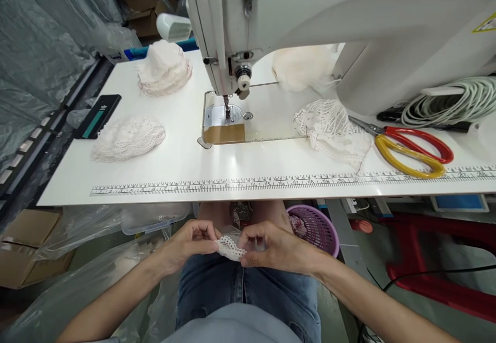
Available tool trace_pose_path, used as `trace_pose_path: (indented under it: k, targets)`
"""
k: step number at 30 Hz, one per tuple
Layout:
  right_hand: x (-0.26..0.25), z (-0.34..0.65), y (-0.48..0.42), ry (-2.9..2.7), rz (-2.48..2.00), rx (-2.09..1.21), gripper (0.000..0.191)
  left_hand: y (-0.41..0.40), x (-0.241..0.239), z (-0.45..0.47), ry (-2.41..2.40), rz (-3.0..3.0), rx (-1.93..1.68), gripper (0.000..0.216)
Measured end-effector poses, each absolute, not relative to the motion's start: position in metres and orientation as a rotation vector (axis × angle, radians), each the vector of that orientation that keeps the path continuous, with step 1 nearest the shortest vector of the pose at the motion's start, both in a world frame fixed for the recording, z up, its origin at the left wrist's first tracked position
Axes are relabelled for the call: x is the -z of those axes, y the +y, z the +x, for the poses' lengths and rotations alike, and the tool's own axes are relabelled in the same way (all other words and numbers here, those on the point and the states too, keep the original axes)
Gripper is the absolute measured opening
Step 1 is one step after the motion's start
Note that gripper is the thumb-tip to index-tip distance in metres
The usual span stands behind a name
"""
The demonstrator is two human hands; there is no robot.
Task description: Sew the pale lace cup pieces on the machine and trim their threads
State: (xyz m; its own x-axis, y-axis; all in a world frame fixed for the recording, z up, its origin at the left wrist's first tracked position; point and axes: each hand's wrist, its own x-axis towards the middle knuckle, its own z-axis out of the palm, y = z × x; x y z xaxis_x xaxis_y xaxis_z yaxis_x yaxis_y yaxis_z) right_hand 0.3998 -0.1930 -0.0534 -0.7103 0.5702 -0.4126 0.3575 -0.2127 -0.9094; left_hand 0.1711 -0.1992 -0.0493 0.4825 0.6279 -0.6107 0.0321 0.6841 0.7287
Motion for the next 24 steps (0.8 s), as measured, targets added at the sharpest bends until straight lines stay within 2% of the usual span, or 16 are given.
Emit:
trace_pose_path:
  k: [12,16,24]
  targets:
    - [0.053,0.412,-0.194,-1.819,-0.984,-2.115,0.025,-0.199,0.052,0.169,1.008,0.589,-0.468,0.031]
    - [0.052,0.414,-0.194,-1.856,-0.965,-2.125,0.023,-0.199,0.053,0.169,1.001,0.725,-0.422,0.025]
    - [0.053,0.383,-0.196,-1.91,-1.102,-1.907,0.028,-0.201,0.051,0.178,1.076,1.279,-0.354,0.013]
